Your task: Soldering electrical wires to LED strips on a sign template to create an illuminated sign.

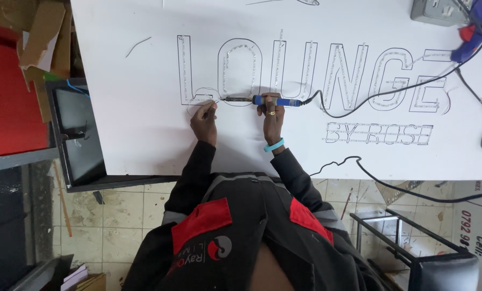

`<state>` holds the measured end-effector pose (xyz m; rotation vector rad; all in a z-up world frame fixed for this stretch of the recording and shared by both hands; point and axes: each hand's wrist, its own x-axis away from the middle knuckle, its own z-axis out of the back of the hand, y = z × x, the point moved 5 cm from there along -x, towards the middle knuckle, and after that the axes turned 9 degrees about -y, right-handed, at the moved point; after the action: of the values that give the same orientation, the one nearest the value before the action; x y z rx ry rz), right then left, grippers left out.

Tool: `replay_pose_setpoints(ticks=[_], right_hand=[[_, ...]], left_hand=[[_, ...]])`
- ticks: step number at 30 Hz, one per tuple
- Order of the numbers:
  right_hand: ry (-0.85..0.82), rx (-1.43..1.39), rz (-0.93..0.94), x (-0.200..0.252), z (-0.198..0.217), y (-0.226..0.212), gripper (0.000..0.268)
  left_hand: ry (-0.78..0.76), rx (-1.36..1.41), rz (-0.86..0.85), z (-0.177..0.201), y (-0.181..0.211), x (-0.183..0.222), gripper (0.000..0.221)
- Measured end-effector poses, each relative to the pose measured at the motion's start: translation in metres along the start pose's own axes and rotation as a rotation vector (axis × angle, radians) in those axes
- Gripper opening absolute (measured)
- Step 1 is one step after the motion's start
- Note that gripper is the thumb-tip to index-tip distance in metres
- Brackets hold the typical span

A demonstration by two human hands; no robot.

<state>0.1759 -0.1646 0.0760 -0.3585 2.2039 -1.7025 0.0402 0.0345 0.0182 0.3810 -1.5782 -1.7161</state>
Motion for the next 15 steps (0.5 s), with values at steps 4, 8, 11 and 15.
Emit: replay_pose_setpoints(ticks=[4,8,11,15], right_hand=[[-0.023,0.0,0.0,0.002,0.0024,0.0015,0.031],[-0.028,0.024,0.008,0.0013,0.0005,-0.0054,0.031],[-0.052,0.05,-0.015,0.0002,-0.0003,0.0043,0.03],[-0.048,0.017,0.004,-0.002,-0.0018,-0.0015,0.031]], left_hand=[[0.022,0.01,0.013,0.001,0.0025,0.0015,0.031],[0.059,0.043,0.026,-0.0001,0.0007,-0.0015,0.032],[0.05,0.107,0.001,-0.0008,-0.0015,-0.0029,0.03],[0.059,0.135,0.008,0.0006,0.0051,-0.0031,0.03]])
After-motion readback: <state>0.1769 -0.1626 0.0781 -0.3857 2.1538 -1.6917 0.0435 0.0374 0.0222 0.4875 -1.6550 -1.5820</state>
